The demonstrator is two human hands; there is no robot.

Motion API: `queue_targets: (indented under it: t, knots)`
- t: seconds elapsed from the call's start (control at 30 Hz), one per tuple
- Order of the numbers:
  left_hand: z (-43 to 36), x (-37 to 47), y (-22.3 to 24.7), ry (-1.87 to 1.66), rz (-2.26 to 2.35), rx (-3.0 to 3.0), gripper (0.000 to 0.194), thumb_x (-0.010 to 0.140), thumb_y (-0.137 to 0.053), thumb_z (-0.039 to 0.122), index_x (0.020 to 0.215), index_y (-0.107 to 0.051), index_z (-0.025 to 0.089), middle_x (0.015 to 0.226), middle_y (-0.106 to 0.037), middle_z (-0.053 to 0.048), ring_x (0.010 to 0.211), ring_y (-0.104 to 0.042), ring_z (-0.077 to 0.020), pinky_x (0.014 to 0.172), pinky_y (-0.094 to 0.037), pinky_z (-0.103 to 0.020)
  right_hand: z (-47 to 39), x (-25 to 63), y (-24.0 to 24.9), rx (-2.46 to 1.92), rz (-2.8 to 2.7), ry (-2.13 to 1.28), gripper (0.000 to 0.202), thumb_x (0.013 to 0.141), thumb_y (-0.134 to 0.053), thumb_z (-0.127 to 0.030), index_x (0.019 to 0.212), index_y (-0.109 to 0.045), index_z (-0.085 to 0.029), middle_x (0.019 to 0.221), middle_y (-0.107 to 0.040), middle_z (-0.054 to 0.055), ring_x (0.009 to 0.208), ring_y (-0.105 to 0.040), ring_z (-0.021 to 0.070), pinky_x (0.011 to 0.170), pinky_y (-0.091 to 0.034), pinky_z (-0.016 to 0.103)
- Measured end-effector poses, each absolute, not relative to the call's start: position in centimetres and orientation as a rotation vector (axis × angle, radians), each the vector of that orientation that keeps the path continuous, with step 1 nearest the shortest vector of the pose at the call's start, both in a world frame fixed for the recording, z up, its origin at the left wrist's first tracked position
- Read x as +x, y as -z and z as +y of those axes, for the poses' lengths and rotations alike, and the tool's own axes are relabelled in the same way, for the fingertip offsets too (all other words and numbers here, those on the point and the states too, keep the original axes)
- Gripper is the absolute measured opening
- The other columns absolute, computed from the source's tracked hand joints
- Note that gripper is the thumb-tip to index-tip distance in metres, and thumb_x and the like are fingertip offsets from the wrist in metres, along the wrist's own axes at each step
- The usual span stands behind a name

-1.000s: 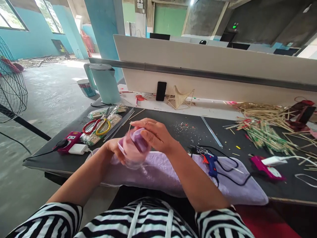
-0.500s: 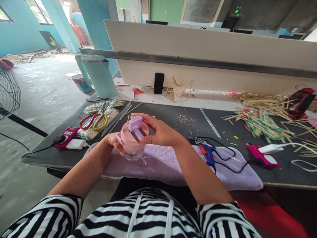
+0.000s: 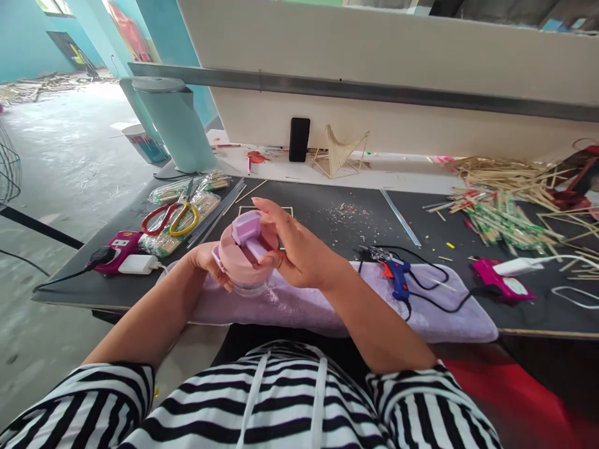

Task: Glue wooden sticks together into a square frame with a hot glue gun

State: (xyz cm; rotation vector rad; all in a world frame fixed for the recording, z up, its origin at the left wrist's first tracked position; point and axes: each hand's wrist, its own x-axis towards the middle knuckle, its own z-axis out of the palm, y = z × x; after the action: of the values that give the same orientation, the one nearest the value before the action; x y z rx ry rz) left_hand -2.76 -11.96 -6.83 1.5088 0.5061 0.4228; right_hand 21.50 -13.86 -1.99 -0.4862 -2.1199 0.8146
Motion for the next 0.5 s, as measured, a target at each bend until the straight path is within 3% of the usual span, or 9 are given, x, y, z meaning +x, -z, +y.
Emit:
queue_targets:
  t: [0.2, 0.33, 0.4, 0.5]
  knots:
    - [-12.1, -2.8, 6.9, -0.327, 0.481, 1.523, 0.043, 0.045, -0.092, 0.015, 0.085, -0.074, 0.012, 0.08, -0.076, -0.007, 0.074, -0.067, -0.0218, 0.079, -0.058, -0.038, -13.8, 20.1, 2.7, -0.52, -1.93, -0.897, 0.072, 0.093, -0.042, -0.074, 0.149, -0.034, -0.031, 0.119, -0.068, 0.011, 0.102, -0.068, 0.0228, 0.083, -0.057, 0.039]
    - [-11.8, -3.1, 7.3, -0.36, 0.456, 1.528, 0.061, 0.042, -0.095, 0.018, 0.1, -0.074, 0.013, 0.094, -0.077, -0.011, 0.088, -0.069, -0.0272, 0.087, -0.057, -0.044, -13.4, 20.1, 3.1, -0.464, -1.847, -1.02, 0.064, 0.094, -0.041, -0.073, 0.143, -0.044, -0.032, 0.124, -0.068, 0.01, 0.107, -0.069, 0.0235, 0.085, -0.058, 0.041]
    - [-11.7, -3.1, 7.4, -0.377, 0.436, 1.547, 0.064, 0.044, -0.095, 0.02, 0.104, -0.073, 0.014, 0.098, -0.077, -0.011, 0.089, -0.069, -0.0257, 0.087, -0.057, -0.041, -13.4, 20.3, 3.2, -0.44, -1.781, -1.043, 0.059, 0.096, -0.04, -0.071, 0.14, -0.048, -0.033, 0.127, -0.067, 0.009, 0.11, -0.068, 0.024, 0.089, -0.058, 0.044]
    - [-11.6, -3.2, 7.9, -0.371, 0.376, 1.613, 0.053, 0.047, -0.094, 0.024, 0.095, -0.072, 0.016, 0.089, -0.076, -0.006, 0.079, -0.068, -0.0201, 0.077, -0.058, -0.031, -14.4, 20.5, 3.3, -0.456, -1.785, -1.026, 0.059, 0.097, -0.032, -0.071, 0.133, -0.057, -0.031, 0.133, -0.065, 0.008, 0.115, -0.066, 0.0253, 0.095, -0.056, 0.045]
